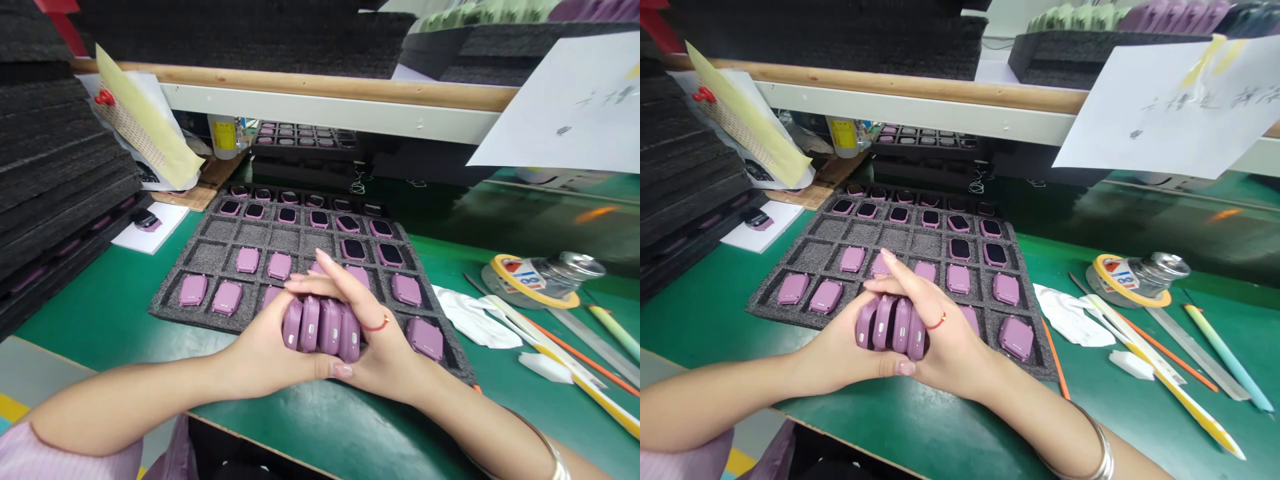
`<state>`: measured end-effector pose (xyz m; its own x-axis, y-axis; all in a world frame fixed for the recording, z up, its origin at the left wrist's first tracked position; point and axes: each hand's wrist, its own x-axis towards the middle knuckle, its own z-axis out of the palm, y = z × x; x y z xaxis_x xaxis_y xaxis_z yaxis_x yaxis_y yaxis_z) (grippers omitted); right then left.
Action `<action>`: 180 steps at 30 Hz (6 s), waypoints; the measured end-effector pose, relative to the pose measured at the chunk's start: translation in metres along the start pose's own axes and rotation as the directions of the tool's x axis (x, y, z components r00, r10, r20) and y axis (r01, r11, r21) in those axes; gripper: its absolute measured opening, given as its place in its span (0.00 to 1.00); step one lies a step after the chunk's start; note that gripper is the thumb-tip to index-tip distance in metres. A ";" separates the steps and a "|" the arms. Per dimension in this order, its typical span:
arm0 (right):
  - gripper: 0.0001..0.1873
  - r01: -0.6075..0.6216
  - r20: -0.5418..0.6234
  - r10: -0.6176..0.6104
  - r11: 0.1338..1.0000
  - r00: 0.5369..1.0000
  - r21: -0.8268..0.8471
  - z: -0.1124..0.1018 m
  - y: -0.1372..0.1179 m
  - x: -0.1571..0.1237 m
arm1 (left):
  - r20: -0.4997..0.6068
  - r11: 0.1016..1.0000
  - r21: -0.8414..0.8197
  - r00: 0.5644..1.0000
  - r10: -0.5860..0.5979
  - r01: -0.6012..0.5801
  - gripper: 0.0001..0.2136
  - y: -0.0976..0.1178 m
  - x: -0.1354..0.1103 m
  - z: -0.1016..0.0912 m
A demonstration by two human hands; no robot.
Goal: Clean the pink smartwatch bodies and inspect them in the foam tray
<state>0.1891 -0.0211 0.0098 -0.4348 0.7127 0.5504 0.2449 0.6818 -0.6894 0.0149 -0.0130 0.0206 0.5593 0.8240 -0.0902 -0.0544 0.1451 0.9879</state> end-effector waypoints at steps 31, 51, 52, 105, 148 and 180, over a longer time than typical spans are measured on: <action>0.52 -0.040 -0.051 0.041 0.999 0.998 0.018 0.004 0.006 -0.003 | 0.063 0.999 -0.036 0.998 0.017 -0.015 0.25 0.000 0.004 -0.001; 0.50 0.080 0.061 -0.074 0.993 0.995 -0.088 0.004 -0.003 -0.003 | 0.036 0.995 -0.044 0.995 0.092 -0.090 0.24 -0.006 0.004 0.000; 0.52 0.068 0.068 -0.063 0.994 0.996 -0.081 0.002 -0.004 -0.004 | 0.015 0.996 -0.031 0.997 0.079 -0.079 0.26 -0.006 0.003 -0.001; 0.54 -0.528 0.136 0.549 0.663 0.825 0.531 0.007 -0.012 0.002 | 0.145 0.754 0.289 0.806 0.574 -0.590 0.19 -0.014 0.005 -0.011; 0.55 0.096 0.030 -0.092 0.973 0.995 -0.209 -0.002 -0.012 -0.007 | -0.017 0.967 0.123 0.974 0.226 -0.222 0.27 -0.002 0.001 -0.007; 0.20 -0.063 -0.365 0.040 0.997 0.930 -0.052 -0.036 -0.024 0.006 | 0.281 0.666 -0.700 0.957 -0.074 0.257 0.18 -0.002 0.004 -0.011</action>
<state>0.2116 -0.0270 0.0462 -0.0780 0.7504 0.6564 0.3164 0.6430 -0.6975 0.0085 -0.0040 0.0168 0.7717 0.6237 -0.1244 -0.4714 0.6922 0.5464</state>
